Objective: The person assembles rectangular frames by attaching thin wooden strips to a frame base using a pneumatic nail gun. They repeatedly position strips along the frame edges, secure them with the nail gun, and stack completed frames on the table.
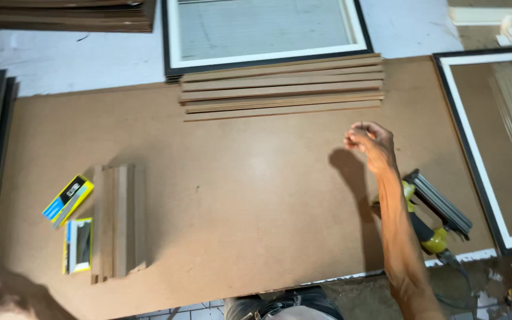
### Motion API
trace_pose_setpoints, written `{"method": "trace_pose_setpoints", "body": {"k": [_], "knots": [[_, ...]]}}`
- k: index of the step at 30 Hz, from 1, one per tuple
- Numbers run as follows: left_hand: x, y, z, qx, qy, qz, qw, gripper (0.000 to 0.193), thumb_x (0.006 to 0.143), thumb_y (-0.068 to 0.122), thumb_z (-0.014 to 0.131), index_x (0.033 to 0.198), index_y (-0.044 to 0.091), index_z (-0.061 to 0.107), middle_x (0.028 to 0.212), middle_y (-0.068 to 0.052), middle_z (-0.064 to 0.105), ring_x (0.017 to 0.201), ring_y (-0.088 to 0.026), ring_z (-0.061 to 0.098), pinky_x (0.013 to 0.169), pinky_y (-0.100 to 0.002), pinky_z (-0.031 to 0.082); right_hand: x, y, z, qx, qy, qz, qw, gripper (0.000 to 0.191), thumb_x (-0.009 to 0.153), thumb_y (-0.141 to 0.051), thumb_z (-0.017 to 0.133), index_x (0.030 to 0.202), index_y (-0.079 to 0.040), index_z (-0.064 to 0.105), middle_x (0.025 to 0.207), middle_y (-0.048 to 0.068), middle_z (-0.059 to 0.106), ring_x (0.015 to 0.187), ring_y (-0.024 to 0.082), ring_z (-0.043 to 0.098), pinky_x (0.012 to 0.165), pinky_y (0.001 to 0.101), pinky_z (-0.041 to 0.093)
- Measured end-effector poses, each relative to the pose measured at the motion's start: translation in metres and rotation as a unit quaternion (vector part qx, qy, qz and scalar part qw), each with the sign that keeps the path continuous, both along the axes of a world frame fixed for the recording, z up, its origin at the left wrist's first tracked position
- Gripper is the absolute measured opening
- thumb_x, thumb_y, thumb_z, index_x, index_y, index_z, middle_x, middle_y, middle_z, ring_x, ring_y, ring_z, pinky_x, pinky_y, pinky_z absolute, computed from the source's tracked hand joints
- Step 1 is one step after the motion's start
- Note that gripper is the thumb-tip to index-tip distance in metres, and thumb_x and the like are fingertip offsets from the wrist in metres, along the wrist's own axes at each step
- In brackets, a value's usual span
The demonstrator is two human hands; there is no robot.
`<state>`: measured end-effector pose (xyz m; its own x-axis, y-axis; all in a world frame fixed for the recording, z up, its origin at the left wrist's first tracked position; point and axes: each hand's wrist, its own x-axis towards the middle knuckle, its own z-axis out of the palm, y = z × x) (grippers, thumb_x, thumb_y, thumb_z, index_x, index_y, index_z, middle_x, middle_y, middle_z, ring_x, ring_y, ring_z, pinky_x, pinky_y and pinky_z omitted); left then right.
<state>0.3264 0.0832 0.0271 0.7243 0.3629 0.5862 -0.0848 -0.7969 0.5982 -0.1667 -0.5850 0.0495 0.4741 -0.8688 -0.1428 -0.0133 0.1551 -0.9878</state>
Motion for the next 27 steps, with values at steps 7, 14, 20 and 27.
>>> {"method": "trace_pose_setpoints", "body": {"k": [7, 14, 20, 27], "knots": [[-0.029, -0.309, 0.033, -0.033, 0.179, -0.532, 0.827, 0.035, 0.103, 0.016, 0.072, 0.129, -0.006, 0.064, 0.125, -0.022, 0.068, 0.115, -0.03, 0.067, 0.097, -0.04, 0.057, -0.001, -0.14, 0.0, -0.182, 0.157, -0.076, 0.968, 0.035, 0.082, -0.015, 0.082, 0.113, 0.0, 0.073, 0.101, 0.01, 0.075, 0.091, 0.016, 0.072, 0.078, 0.0278, 0.059], [0.056, -0.5, 0.046, 0.171, 0.148, -0.496, 0.838, 0.049, 0.095, 0.027, 0.08, 0.126, -0.009, 0.068, 0.121, -0.03, 0.069, 0.109, -0.041, 0.068, 0.094, -0.046, 0.055, 0.082, -0.244, 0.033, -0.351, 0.313, -0.028, 0.882, 0.044, 0.078, -0.023, 0.082, 0.112, 0.003, 0.072, 0.103, 0.016, 0.074, 0.093, 0.023, 0.07, 0.08, 0.0353, 0.056], [0.123, -0.583, 0.024, 0.245, 0.325, -0.398, 0.822, 0.044, 0.094, 0.032, 0.078, 0.106, -0.01, 0.075, 0.108, -0.034, 0.073, 0.099, -0.044, 0.071, 0.09, -0.049, 0.056, 0.166, -0.298, 0.039, -0.205, 0.468, -0.006, 0.86, 0.032, 0.077, -0.025, 0.077, 0.094, 0.001, 0.074, 0.085, 0.017, 0.076, 0.077, 0.028, 0.074, 0.075, 0.0368, 0.059], [0.154, -0.604, 0.017, 0.145, 0.369, -0.331, 0.856, 0.046, 0.102, 0.04, 0.064, 0.089, -0.003, 0.07, 0.085, -0.022, 0.069, 0.083, -0.036, 0.07, 0.073, -0.049, 0.056, 0.185, -0.327, 0.03, -0.152, 0.379, -0.149, 0.901, 0.038, 0.083, -0.037, 0.086, 0.09, -0.007, 0.064, 0.085, 0.011, 0.071, 0.069, 0.02, 0.069, 0.063, 0.0362, 0.062]]}}
